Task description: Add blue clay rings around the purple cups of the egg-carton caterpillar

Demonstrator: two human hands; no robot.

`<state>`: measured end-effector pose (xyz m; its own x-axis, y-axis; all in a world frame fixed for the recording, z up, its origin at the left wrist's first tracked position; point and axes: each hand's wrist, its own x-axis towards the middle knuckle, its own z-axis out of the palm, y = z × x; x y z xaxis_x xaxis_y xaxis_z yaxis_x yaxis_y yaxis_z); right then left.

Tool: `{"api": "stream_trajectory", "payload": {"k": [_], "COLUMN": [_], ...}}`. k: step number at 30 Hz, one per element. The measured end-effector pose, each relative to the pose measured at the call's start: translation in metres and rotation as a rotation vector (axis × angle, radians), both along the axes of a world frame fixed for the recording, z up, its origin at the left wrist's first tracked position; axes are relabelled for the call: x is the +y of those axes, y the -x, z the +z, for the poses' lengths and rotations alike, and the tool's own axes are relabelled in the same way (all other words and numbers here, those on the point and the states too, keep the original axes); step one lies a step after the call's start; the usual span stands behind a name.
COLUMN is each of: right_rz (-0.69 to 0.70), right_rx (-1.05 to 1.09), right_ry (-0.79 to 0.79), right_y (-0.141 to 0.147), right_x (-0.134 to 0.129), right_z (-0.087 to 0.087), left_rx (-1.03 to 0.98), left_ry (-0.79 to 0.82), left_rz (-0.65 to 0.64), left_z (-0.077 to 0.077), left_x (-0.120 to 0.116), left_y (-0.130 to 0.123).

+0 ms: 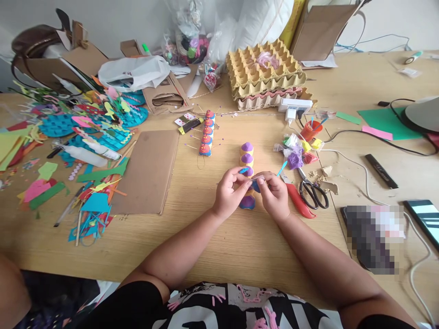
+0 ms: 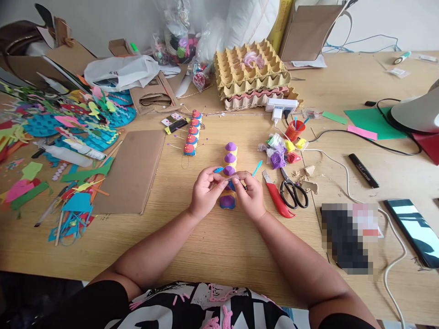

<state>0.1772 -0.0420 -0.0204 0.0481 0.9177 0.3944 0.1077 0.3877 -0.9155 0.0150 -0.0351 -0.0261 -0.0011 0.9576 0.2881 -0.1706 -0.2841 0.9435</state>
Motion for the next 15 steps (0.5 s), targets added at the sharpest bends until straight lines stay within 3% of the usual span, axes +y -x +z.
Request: {"api": "stream_trajectory", "payload": {"k": [5, 15], "right_rz": [0.004, 0.0], "right_rx": [-0.027, -0.07], "right_ry": [0.011, -0.022], "right_y": [-0.0004, -0.0009], "right_x": [0.0025, 0.002], "right_z": [0.0011, 0.0053], "left_rx": [-0.019, 0.04], "left_ry": [0.055, -0.021], "left_rz": [-0.001, 0.041], "left_z": [0.0012, -0.0019], "left_x": [0.0014, 0.0002], "left_y": [0.0001, 0.0001]}}
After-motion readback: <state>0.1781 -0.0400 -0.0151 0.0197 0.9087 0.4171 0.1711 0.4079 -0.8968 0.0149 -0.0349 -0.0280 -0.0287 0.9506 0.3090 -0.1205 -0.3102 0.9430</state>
